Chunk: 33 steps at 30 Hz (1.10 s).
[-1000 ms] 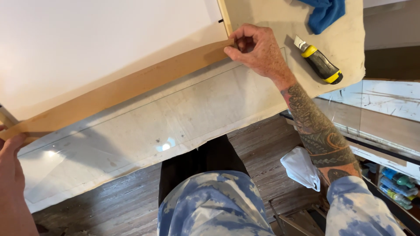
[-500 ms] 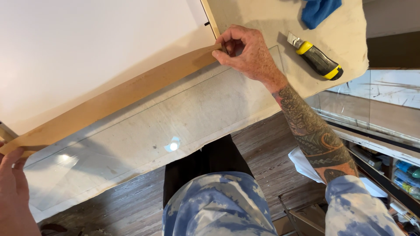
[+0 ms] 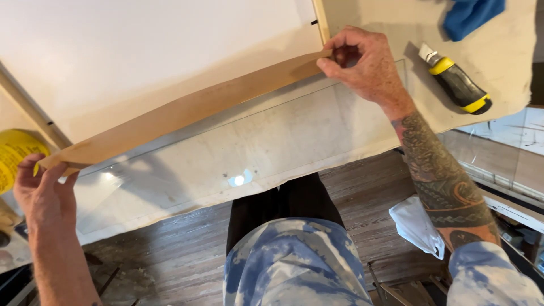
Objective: Applying adhesive paper tape to the inner edges of a wooden frame and smoothing it down with a cloth and brush
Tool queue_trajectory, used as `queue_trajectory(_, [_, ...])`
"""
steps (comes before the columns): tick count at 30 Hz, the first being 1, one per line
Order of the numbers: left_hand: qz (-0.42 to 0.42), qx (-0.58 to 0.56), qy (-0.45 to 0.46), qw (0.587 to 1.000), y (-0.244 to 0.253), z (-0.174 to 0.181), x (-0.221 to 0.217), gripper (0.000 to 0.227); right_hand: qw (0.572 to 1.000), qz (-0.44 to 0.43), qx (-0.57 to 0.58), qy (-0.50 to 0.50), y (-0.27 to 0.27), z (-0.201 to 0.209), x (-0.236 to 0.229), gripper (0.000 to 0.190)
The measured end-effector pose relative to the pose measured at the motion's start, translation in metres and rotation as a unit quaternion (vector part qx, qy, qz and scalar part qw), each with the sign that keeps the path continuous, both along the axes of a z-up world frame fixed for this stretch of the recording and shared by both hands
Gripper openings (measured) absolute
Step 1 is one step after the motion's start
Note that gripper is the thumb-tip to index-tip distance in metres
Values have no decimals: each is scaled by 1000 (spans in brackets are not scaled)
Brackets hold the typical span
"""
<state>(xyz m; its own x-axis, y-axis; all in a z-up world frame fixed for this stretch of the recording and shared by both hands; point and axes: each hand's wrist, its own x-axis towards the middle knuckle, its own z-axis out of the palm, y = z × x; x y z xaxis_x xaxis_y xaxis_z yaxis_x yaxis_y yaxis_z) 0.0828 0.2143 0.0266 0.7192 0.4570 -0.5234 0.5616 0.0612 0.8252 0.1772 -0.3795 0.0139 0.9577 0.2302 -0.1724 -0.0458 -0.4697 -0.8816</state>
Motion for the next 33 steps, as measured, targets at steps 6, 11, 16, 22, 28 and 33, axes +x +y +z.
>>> queue_trajectory(6, [-13, 22, 19, 1000, -14, 12, 5, 29, 1000, -18, 12, 8, 3, 7, 0, 6])
queue_trajectory(11, [-41, 33, 22, 998, -12, 5, 2, 32, 1000, -9, 20, -10, 1, 9, 0, 7])
queue_trajectory(16, [-86, 70, 15, 994, -5, -1, -1, 31, 999, -7, 26, -39, 4, 12, 0, 7])
queue_trajectory(22, [-71, 50, 20, 996, 9, -11, -6, 32, 997, -14, 49, -52, 3, 9, -1, 11])
queue_trajectory(28, [-87, 58, 40, 994, -5, 0, 0, 34, 995, -28, 74, -64, 1, -7, -10, 17])
queue_trajectory(33, [-78, 58, 41, 994, -6, -2, 1, 34, 990, -73, 118, -24, 7, 21, -8, 44])
